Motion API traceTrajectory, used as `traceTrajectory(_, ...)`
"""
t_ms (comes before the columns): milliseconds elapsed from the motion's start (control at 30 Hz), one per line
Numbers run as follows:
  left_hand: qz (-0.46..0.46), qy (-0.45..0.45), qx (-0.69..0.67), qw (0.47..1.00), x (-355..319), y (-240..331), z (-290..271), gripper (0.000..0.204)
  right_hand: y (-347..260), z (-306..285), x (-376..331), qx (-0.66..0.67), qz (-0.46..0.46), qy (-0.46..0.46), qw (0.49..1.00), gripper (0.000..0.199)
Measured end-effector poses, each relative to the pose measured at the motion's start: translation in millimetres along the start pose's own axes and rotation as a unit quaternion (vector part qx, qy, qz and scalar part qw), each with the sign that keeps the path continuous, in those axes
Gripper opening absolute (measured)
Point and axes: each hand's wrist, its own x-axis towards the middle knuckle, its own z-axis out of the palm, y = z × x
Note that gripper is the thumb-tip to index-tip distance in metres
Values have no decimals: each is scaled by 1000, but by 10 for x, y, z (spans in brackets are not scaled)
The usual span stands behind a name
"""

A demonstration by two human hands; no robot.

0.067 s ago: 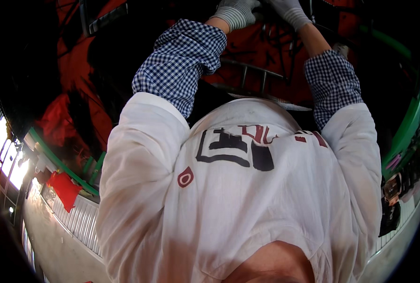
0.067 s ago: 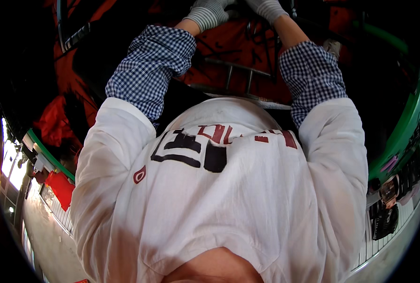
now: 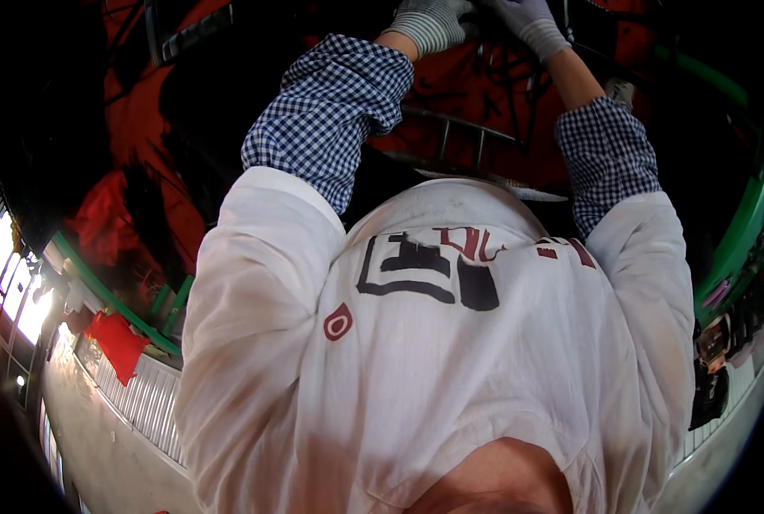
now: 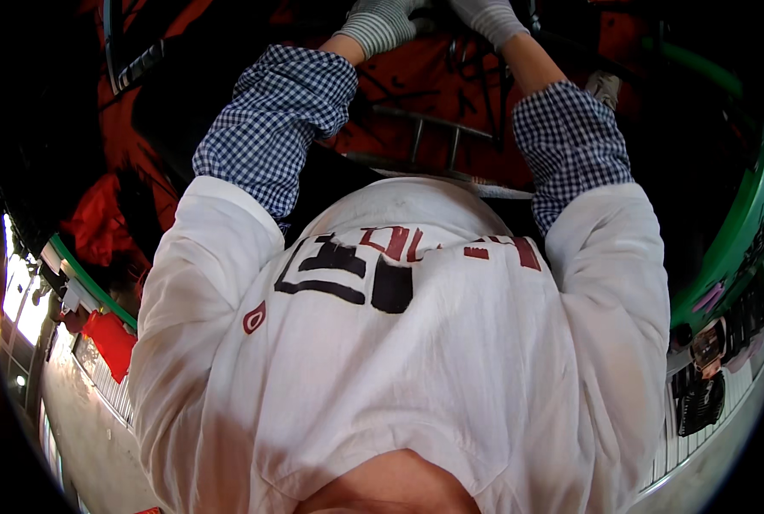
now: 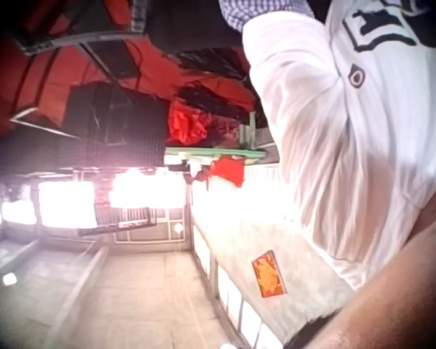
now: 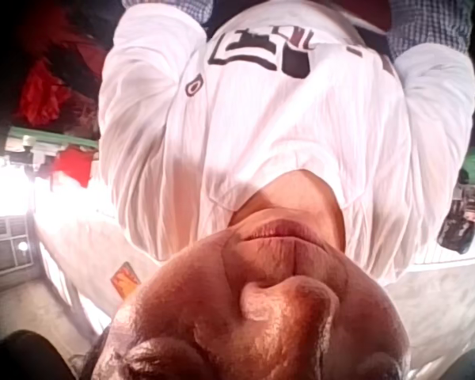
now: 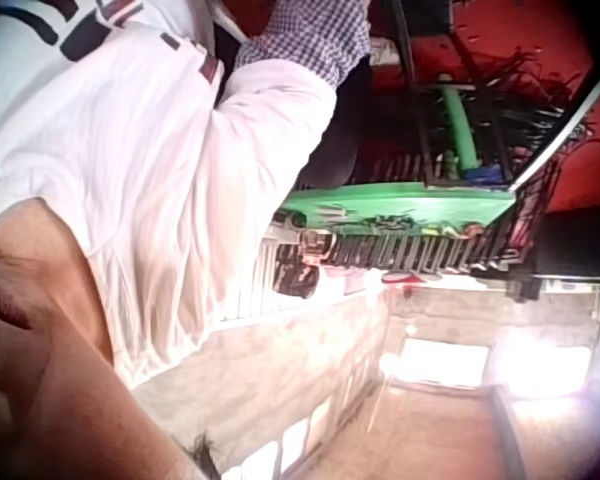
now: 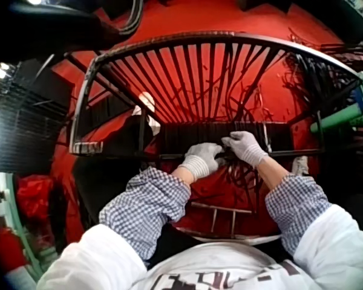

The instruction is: The person weaves black plastic strips through a metal chair frame. They thread the strips through the frame by hand and use a pneumatic tool to secure them.

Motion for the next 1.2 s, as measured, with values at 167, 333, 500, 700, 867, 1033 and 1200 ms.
traceTrajectory(167,14,9,-42,999,-222,-256,198,39,17,271,-734,34,-146,27,988,20)
traceTrajectory(333,45,33,-74,996,-308,-357,545,37,89,548,-990,114,-213,119,963,12)
traceTrajectory(500,64,30,-113,991,-337,-280,732,39,189,468,-880,65,-120,72,988,19)
traceTrajectory(700,24,43,-123,991,-251,32,859,43,294,462,-623,34,-57,57,996,32)
traceTrajectory(867,-76,-49,-171,981,49,-112,591,48,83,510,-330,-115,-61,47,990,35)
traceTrajectory(1033,-63,3,-178,982,79,-355,406,51,266,306,-527,-130,-201,113,964,40)
traceTrajectory(1200,-56,-34,-232,971,-10,-248,75,52,851,-10,-438,-354,-196,110,908,44)
